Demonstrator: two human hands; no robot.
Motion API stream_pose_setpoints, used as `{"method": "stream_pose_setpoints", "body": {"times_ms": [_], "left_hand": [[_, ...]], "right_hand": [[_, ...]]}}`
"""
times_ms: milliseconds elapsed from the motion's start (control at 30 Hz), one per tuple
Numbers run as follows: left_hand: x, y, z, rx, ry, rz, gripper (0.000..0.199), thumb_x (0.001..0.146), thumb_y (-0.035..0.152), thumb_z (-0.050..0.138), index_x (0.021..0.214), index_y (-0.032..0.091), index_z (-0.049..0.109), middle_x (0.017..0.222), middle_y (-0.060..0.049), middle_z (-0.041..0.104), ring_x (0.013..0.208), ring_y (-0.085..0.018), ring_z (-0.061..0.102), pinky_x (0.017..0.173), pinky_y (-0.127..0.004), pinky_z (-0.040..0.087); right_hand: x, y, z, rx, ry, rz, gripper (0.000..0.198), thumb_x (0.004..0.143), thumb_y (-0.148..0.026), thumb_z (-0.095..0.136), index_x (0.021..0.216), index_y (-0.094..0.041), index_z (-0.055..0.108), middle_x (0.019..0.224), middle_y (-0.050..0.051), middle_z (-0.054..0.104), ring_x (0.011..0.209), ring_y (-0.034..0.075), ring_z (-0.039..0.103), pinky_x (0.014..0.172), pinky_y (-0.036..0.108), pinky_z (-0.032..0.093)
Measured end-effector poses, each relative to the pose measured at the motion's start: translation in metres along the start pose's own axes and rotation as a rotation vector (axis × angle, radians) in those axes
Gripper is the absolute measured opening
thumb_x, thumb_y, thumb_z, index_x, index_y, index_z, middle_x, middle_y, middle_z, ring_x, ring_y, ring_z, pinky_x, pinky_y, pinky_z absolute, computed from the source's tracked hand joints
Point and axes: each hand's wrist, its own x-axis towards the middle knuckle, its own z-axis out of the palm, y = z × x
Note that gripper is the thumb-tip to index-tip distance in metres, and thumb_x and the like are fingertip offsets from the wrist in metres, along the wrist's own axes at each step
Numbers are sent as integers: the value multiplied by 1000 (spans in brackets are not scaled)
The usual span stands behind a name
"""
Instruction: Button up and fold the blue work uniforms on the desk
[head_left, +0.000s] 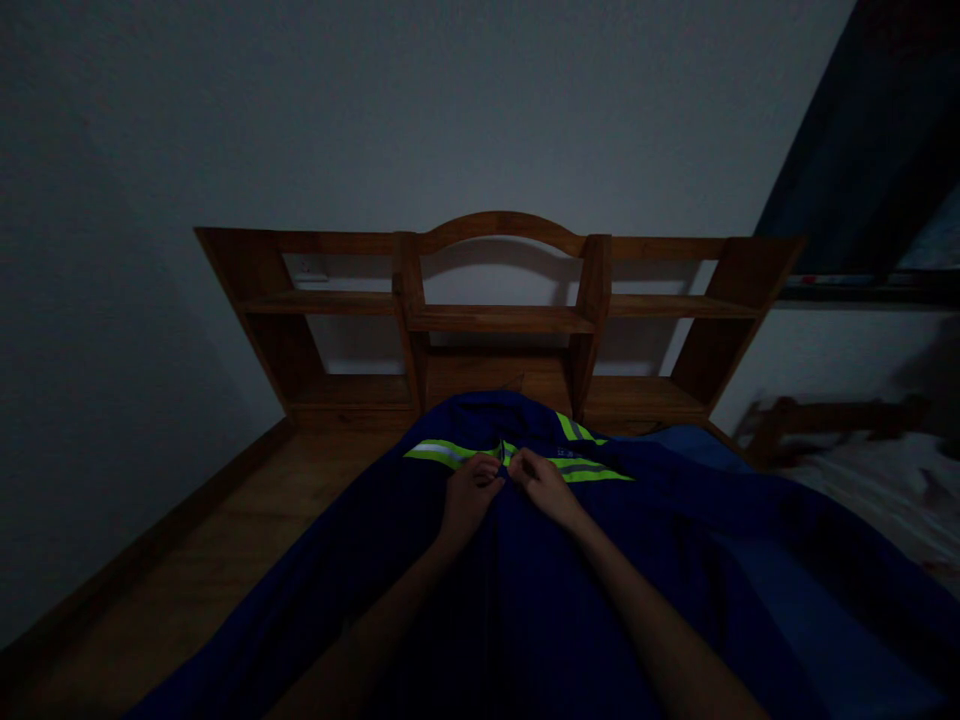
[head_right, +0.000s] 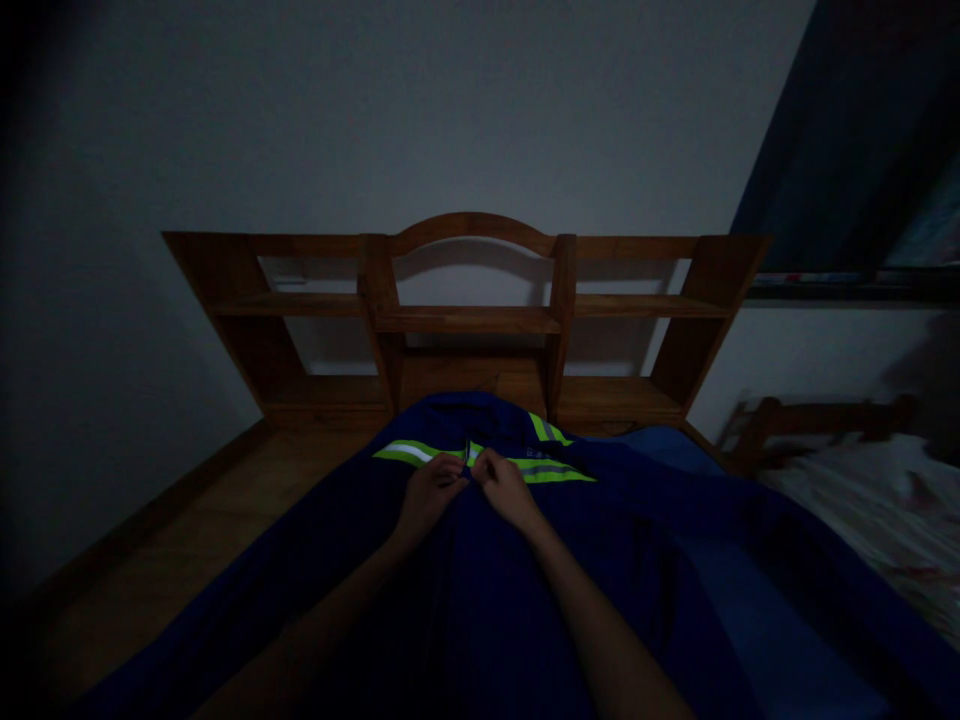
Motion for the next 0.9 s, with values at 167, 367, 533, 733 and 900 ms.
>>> {"method": "stream_pose_setpoints", "body": {"times_ms": [167, 367, 533, 733, 900], "left_hand": [[-1, -2, 3, 120, 48, 42, 17, 68, 18, 63, 85, 21, 62, 78, -1, 63, 73, -14, 60, 69, -24, 46], [3, -9, -1, 52, -4, 31, 16, 66, 24, 67, 81, 19, 64, 75, -2, 64, 71, -15, 60, 69, -24, 45], [5, -17, 3, 30, -3, -25, 19, 62, 28, 70, 75, 16, 64, 68, -2, 63, 67, -16, 59, 68, -25, 45], [-12, 7, -33, 353, -47, 245, 28, 78, 13, 41, 94, 19, 64, 99, -6, 61, 98, -18, 55, 91, -30, 40], [-29, 43, -154, 1015, 88, 167, 34, 75, 13, 48, 106, 16, 60, 108, -11, 57, 103, -23, 52, 93, -35, 38]], "right_hand": [[4, 8, 3, 69, -28, 59, 10, 82, -23, 46, 82, -17, 54, 70, -1, 57, 62, 11, 53, 57, 19, 38], [7, 18, 2, 84, -85, 108, 13, 81, -25, 47, 81, -15, 56, 64, 0, 58, 56, 11, 54, 52, 19, 39], [4, 15, -4, 45, -98, 95, 21, 85, -28, 41, 81, -14, 56, 64, 1, 60, 54, 10, 55, 50, 18, 40], [-9, 10, -5, -41, -67, 42, 18, 83, -26, 43, 79, -16, 57, 66, 0, 60, 59, 11, 55, 53, 19, 39], [-13, 12, -4, -77, -54, -15, 15, 80, -24, 46, 77, -16, 59, 68, 0, 61, 62, 13, 54, 56, 20, 37]]}}
